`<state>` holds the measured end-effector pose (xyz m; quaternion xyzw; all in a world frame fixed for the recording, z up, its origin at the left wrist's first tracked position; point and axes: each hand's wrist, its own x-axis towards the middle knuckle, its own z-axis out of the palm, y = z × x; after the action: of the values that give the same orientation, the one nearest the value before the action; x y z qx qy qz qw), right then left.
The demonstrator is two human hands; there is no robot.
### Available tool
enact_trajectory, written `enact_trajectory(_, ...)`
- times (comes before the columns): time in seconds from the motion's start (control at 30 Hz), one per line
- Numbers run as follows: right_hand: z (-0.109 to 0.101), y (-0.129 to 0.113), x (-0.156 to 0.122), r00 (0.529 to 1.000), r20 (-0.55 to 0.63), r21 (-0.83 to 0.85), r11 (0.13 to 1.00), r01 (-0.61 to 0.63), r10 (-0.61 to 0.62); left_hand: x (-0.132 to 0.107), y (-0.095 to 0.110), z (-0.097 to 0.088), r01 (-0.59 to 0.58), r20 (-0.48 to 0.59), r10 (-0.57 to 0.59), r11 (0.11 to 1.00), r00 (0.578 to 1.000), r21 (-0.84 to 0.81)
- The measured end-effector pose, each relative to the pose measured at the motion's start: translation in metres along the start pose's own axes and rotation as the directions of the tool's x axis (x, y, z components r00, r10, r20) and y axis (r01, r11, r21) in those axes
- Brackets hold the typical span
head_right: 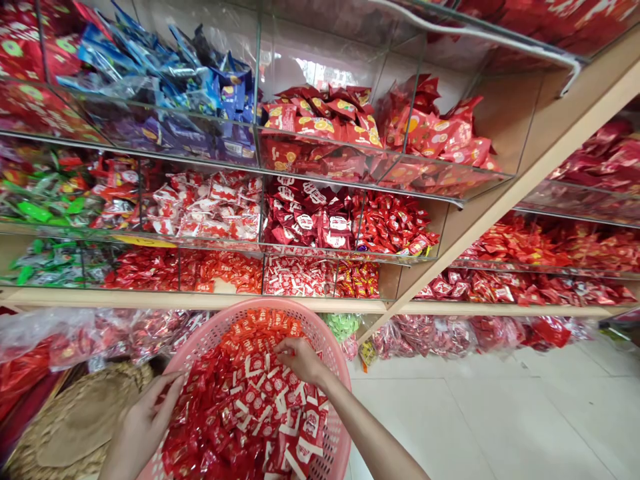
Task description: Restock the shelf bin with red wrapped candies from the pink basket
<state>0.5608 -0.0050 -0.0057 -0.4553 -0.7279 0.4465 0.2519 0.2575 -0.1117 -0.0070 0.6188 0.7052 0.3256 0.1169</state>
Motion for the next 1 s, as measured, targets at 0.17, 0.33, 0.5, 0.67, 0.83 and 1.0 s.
enact_trajectory(0.17, -0.009, 0.000, 0.005, 0.998, -0.042, -0.109, 0.993, 0.051, -0.056, 0.001, -0.004, 0.002, 0.000, -0.005, 0.000, 1.000, 1.000, -0.021)
enact_trajectory(0.33, -0.048, -0.011, 0.041, 0.983, -0.153, -0.185, 0.980, 0.073, -0.102, 0.001, -0.004, 0.004, -0.003, -0.017, 0.002, 1.000, 1.000, -0.026)
enact_trajectory(0.5, -0.087, -0.014, 0.101, 0.943, -0.304, -0.478, 0.878, -0.028, -0.135, 0.000, -0.004, 0.006, -0.019, -0.051, 0.019, 1.000, 0.999, -0.014)
enact_trajectory(0.67, -0.088, -0.010, 0.142, 0.966, -0.241, -0.700, 0.706, -0.111, -0.088, -0.002, -0.005, 0.007, -0.064, -0.107, 0.065, 0.998, 0.992, 0.013)
enact_trajectory(0.83, -0.079, -0.005, 0.158, 0.980, -0.183, -0.762, 0.641, -0.092, -0.077, 0.000, -0.004, 0.005, -0.133, -0.141, 0.137, 0.991, 0.981, 0.034)
enact_trajectory(1.0, -0.082, -0.002, 0.158, 0.970, -0.208, -0.735, 0.674, -0.070, -0.126, 0.001, -0.001, 0.003, -0.165, -0.151, 0.175, 0.983, 0.973, 0.076)
